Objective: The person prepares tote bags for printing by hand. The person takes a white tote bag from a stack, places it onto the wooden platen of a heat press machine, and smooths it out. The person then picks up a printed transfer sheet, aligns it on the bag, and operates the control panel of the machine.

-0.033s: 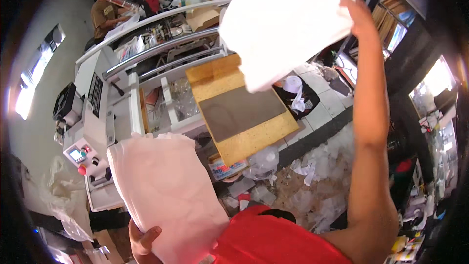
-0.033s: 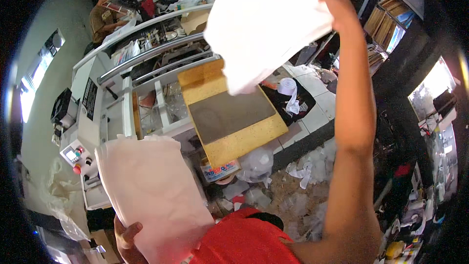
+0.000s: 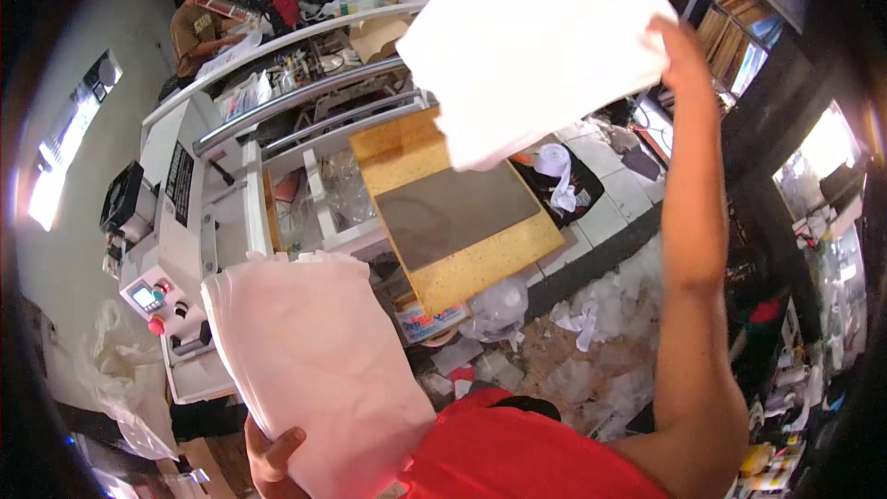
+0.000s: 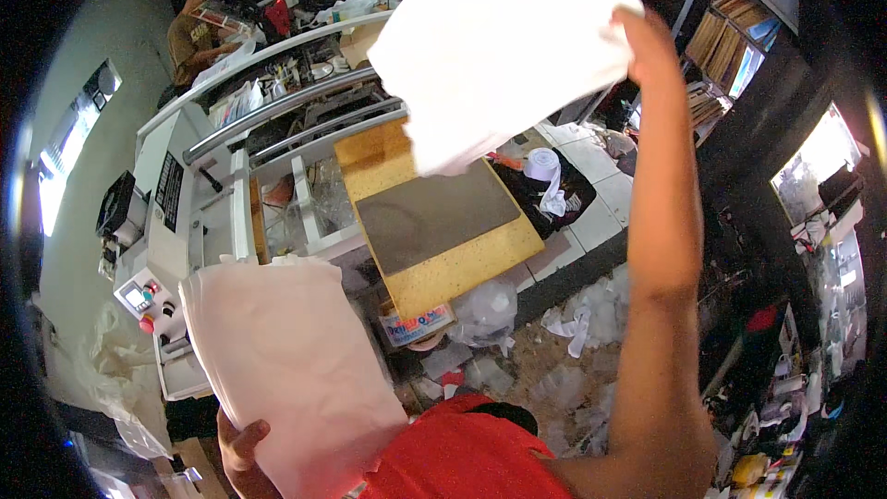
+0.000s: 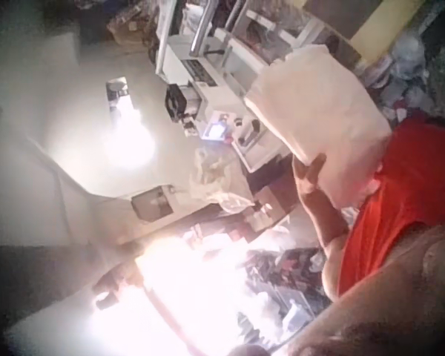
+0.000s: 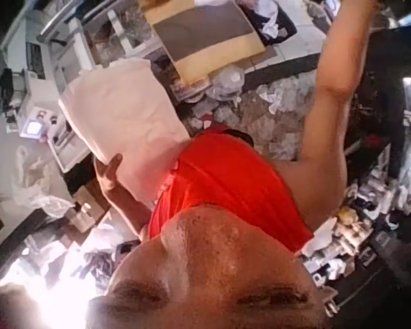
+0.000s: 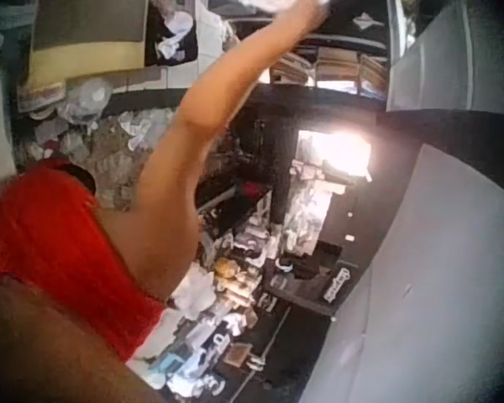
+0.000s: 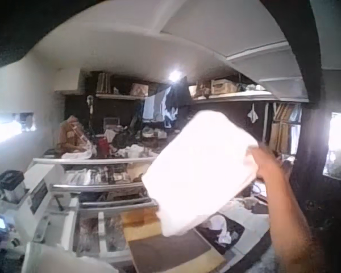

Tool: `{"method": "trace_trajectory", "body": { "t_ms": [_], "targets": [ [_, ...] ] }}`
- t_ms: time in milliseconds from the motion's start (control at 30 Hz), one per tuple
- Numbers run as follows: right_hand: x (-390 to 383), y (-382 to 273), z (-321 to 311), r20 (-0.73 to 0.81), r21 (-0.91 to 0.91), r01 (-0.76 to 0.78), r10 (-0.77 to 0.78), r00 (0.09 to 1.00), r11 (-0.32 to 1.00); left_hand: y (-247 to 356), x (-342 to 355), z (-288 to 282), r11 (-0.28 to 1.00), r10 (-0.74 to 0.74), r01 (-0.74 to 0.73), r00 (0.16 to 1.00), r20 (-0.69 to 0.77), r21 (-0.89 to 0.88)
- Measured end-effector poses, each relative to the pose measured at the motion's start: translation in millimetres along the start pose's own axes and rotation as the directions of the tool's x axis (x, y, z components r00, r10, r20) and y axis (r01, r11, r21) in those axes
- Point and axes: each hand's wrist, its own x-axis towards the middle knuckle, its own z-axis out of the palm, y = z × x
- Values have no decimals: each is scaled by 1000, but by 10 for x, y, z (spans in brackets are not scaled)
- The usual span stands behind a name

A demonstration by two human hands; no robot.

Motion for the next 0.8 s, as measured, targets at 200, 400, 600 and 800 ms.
{"method": "trace_trajectory", "body": {
  "t_ms": [200, 400, 600, 800],
  "targets": [
    [-1712, 1793, -112, -241, 620, -80, 286, 927, 781, -181, 420, 47, 999, 35, -35, 999, -9, 18],
    [-4060, 4589, -279, 125, -206, 1, 25, 992, 979, -29, 729, 437, 994, 79, -79, 997, 4, -77],
    [-3860, 3959, -56, 113, 84, -608, 599, 793, 789, 22, 696, 315, 994, 105, -107, 989, -105, -14],
    [-3244, 4176, -206, 94, 658, -589, 725, 682, 469, -21, 703, 309, 995, 94, -91, 989, -117, 28]
  ]
}}
